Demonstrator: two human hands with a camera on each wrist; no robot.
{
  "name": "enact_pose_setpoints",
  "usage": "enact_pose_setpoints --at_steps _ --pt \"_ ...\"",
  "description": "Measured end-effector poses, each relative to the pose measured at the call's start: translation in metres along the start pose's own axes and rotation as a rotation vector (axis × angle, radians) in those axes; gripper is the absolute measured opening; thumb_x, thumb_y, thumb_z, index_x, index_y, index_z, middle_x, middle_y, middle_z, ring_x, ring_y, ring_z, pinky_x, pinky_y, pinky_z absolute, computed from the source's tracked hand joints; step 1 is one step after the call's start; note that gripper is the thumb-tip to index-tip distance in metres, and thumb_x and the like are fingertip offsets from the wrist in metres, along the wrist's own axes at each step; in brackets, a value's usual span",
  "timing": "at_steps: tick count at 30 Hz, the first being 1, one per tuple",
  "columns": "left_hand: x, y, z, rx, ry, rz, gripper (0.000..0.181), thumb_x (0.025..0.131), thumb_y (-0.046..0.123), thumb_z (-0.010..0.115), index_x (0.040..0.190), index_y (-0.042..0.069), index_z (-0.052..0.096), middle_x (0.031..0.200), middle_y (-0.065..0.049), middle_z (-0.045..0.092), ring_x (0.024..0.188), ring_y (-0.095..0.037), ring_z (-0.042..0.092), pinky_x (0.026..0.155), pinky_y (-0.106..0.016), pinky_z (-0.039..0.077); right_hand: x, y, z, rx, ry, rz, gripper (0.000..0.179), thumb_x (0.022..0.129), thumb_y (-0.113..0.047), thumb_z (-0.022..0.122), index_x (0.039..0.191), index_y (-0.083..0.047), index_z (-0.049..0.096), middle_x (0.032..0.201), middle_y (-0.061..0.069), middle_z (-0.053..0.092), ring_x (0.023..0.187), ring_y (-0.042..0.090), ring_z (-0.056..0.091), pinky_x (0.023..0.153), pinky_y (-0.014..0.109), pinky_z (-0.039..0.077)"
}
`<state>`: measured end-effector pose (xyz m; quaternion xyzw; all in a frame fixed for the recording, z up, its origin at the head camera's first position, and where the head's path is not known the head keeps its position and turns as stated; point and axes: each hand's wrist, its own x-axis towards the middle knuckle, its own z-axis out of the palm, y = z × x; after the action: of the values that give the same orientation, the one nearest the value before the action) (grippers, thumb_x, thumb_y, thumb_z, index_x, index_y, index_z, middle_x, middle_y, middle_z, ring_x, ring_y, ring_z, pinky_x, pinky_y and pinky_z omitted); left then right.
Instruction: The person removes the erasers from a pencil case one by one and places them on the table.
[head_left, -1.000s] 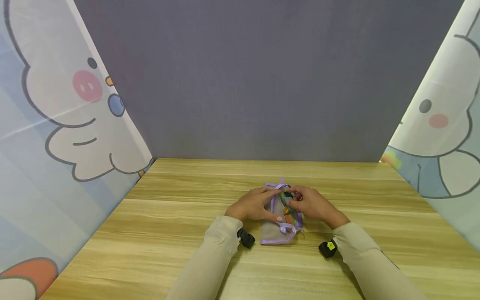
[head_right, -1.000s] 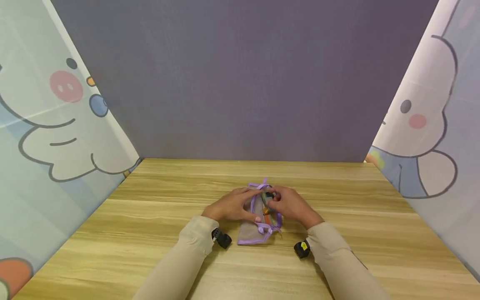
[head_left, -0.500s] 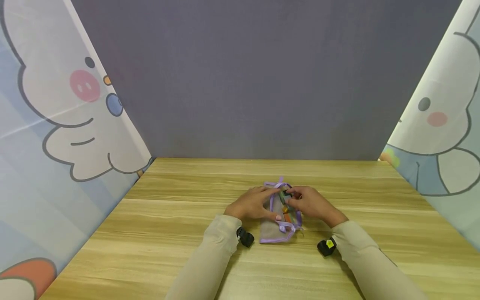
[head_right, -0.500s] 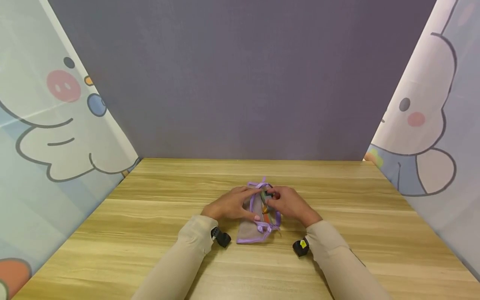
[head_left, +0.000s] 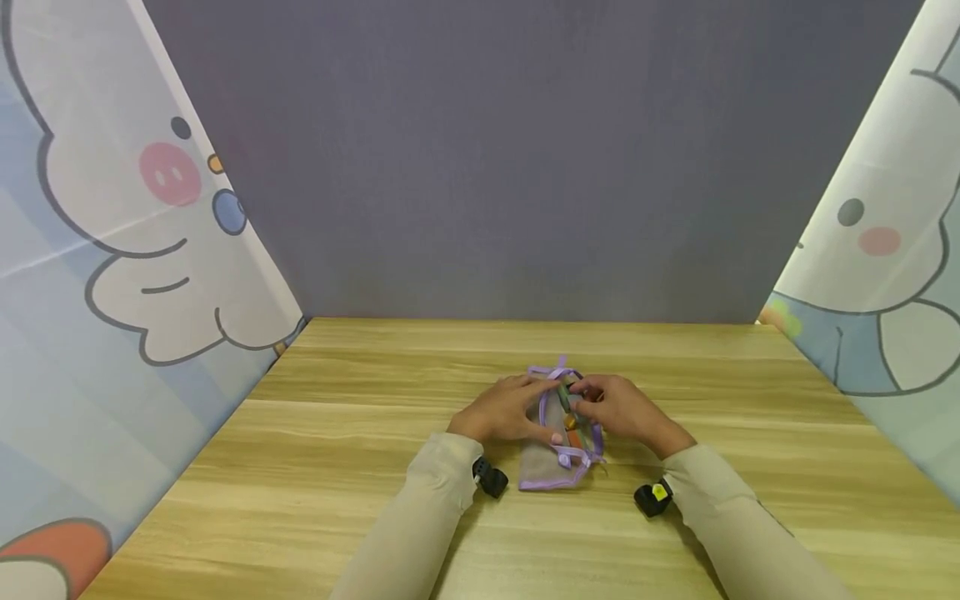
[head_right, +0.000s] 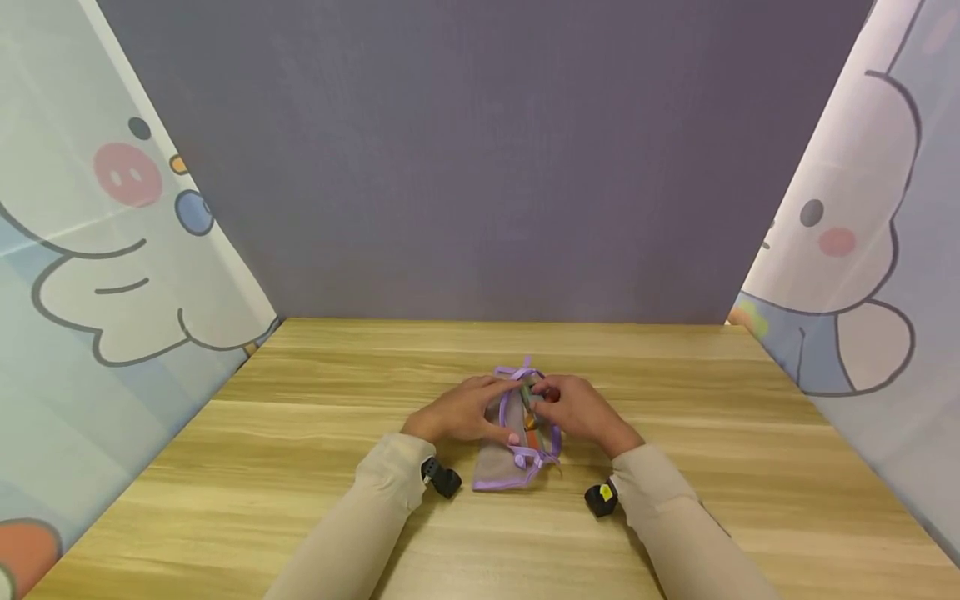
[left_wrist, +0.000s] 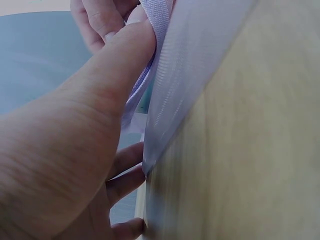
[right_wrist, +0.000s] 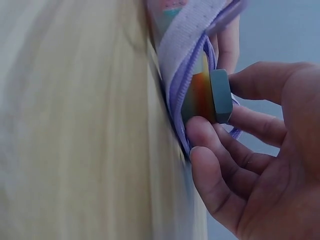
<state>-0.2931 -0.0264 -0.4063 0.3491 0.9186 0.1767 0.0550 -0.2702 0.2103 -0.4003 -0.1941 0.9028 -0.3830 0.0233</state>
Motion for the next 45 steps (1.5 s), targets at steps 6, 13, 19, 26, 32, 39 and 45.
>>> enact_pose_setpoints --at_steps 6,13,19,26,32,39,45 --pt "-0.001 -0.0005 -0.0014 -0.004 0.005 0.004 0.091 0.082 0.068 0.07 0.158 0.033 0.034 0.158 -0.001 0.036 0.145 -0.027 0.033 0.115 -0.047 0.032 0.0005 -0.0004 -0.002 -0.004 -0.017 -0.02 0.034 0.098 -0.021 0.066 0.122 0.001 0.067 0.097 0.008 0.068 0.079 0.016 0.064 0.065 0.033 0.054" --pt "-0.0006 -0.0029 0.0006 -0.007 -0.004 0.004 0.091 0.081 0.069 0.07 0.157 0.033 0.035 0.158 0.0 0.037 0.144 -0.026 0.033 0.115 -0.046 0.031 -0.0001 0.0022 -0.0039 -0.01 -0.072 -0.034 0.048 0.093 -0.027 0.071 0.128 0.005 0.063 0.094 0.005 0.065 0.08 0.018 0.06 0.062 0.032 0.052" --pt "-0.0024 -0.0021 0.0015 -0.003 -0.007 0.004 0.09 0.082 0.067 0.07 0.157 0.032 0.036 0.158 0.001 0.037 0.145 -0.026 0.033 0.116 -0.045 0.031 -0.002 0.0037 -0.0058 -0.011 -0.125 -0.066 0.058 0.09 -0.026 0.075 0.133 0.009 0.058 0.098 0.004 0.065 0.086 0.018 0.062 0.07 0.033 0.053" --pt "-0.002 -0.0015 0.0007 0.0 0.001 0.012 0.091 0.083 0.067 0.07 0.158 0.031 0.034 0.159 0.002 0.035 0.145 -0.025 0.032 0.117 -0.046 0.029 -0.0022 0.0042 -0.009 -0.007 -0.143 -0.099 0.056 0.089 -0.018 0.074 0.134 0.011 0.056 0.097 0.005 0.066 0.086 0.018 0.063 0.072 0.032 0.054" --pt "-0.002 -0.0021 -0.0007 0.003 -0.008 0.013 0.091 0.083 0.067 0.07 0.158 0.031 0.034 0.159 0.003 0.034 0.146 -0.026 0.031 0.117 -0.047 0.028 -0.0025 0.0031 -0.0092 -0.004 -0.13 -0.108 0.055 0.089 -0.02 0.076 0.131 0.01 0.057 0.097 0.006 0.066 0.086 0.018 0.063 0.073 0.034 0.053" --pt "-0.004 -0.0011 -0.0017 0.005 -0.002 0.013 0.09 0.082 0.067 0.07 0.157 0.031 0.036 0.159 0.003 0.036 0.146 -0.026 0.032 0.117 -0.047 0.029 -0.0028 0.0034 -0.0069 0.003 -0.119 -0.098 0.053 0.089 -0.02 0.077 0.13 0.008 0.059 0.097 0.007 0.065 0.085 0.019 0.063 0.071 0.035 0.053" --pt "-0.0036 -0.0016 -0.0016 -0.004 0.001 0.015 0.091 0.082 0.067 0.071 0.157 0.03 0.036 0.158 0.002 0.037 0.145 -0.026 0.032 0.117 -0.046 0.029 -0.0034 0.003 -0.0066 0.001 -0.11 -0.108 0.052 0.089 -0.019 0.077 0.129 0.007 0.059 0.096 0.006 0.065 0.084 0.018 0.062 0.07 0.034 0.053"
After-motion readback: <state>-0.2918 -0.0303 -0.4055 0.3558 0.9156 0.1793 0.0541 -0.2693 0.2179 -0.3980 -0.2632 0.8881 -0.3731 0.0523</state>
